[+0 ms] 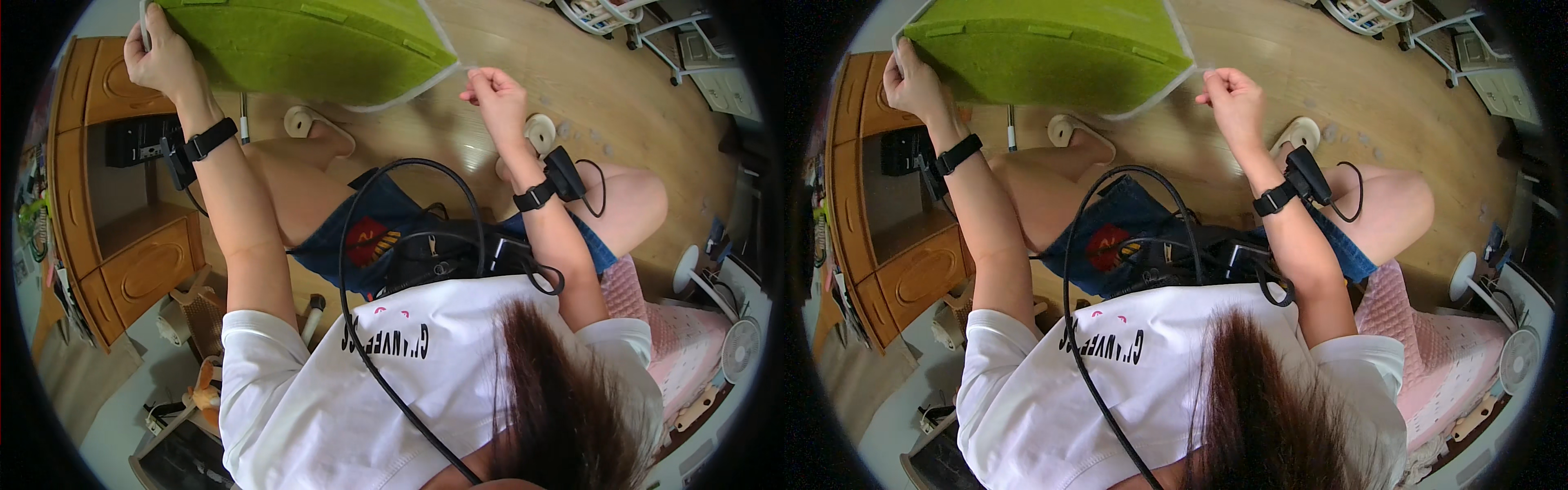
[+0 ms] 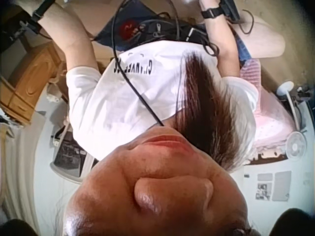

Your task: Assembling a collapsible fabric pet house by folding panels and securing them.

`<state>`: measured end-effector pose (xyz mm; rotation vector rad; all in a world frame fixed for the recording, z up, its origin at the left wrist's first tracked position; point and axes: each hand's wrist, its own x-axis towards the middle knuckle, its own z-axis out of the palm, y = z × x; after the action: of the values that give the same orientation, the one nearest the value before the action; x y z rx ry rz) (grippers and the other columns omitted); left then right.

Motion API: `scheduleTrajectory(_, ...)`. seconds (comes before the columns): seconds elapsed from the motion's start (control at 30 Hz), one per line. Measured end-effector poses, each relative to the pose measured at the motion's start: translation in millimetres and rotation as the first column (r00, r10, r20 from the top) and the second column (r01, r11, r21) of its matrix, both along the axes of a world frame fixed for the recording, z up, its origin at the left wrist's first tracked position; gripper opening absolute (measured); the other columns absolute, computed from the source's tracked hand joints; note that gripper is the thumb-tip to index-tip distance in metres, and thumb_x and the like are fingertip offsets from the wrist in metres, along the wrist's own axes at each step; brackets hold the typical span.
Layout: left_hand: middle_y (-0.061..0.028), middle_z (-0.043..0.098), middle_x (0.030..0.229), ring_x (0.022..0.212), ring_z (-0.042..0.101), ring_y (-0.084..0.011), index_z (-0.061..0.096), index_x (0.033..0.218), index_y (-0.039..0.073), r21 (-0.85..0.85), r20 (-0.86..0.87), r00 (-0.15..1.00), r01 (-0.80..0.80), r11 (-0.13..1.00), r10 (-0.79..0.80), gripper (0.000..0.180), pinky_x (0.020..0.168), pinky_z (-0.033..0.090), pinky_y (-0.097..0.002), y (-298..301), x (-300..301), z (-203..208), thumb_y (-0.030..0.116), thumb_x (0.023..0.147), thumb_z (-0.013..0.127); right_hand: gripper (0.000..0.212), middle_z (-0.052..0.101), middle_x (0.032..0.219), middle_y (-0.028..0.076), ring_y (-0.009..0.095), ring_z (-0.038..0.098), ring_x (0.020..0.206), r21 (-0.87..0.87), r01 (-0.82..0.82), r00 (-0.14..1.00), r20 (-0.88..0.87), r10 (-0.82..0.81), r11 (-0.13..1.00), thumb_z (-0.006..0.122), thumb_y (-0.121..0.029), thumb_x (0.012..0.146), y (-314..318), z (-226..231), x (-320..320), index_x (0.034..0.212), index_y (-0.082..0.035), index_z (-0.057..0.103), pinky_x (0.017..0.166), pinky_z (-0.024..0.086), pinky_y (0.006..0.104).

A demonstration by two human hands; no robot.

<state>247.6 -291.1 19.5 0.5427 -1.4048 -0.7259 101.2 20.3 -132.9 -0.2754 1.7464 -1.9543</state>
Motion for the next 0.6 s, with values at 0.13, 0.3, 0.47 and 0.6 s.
scheduleTrajectory(0.13,-0.0034,0.057,0.076,0.066,0.05,-0.0086,0.058,0.086,-0.005,0.017,0.001,1.0,0.006,1.0,-0.006,0.024,0.059,0.041,-0.0216,4,-4,0,0.017,0.08,0.064,0.017,0.06,0.064,0.004,0.01,0.059,0.055,0.236,-0.126,0.979,-0.127,0.159,0.964,0.058,-0.015,0.082,-9,0,4,0.079,0.001,0.06,0.049,0.043,0.0203)
scheduleTrajectory(0.3,-0.0046,0.057,0.076,0.066,0.051,-0.0093,0.058,0.083,-0.003,0.014,0.035,0.998,-0.049,0.999,0.048,0.023,0.059,0.042,-0.0219,8,2,-1,0.019,0.081,0.063,0.02,0.059,0.065,0.005,0.011,0.059,0.055,0.147,-0.238,0.969,-0.036,0.246,0.96,0.056,-0.018,0.084,-4,-3,-6,0.079,0.001,0.06,0.05,0.044,0.0212)
scheduleTrajectory(0.47,-0.0065,0.058,0.079,0.067,0.052,-0.0111,0.057,0.083,-0.002,0.026,-0.023,0.999,-0.022,0.999,0.023,0.02,0.059,0.044,-0.0244,-5,20,-1,0.017,0.082,0.061,0.022,0.06,0.074,0.006,0.011,0.06,0.063,0.07,-0.144,0.975,0.179,0.129,0.987,0.058,-0.023,0.084,16,-11,-23,0.082,-0.001,0.059,0.055,0.047,0.0212)
scheduleTrajectory(0.6,-0.0069,0.058,0.079,0.069,0.055,-0.0133,0.056,0.082,-0.001,0.069,-0.074,0.997,0.015,0.997,-0.01,0.015,0.061,0.046,-0.0263,-6,32,-5,0.014,0.083,0.058,0.023,0.06,0.074,0.006,0.011,0.06,0.065,0.087,-0.27,0.936,0.259,0.24,0.959,0.059,-0.024,0.084,-2,4,-11,0.083,-0.001,0.059,0.056,0.047,0.0212)
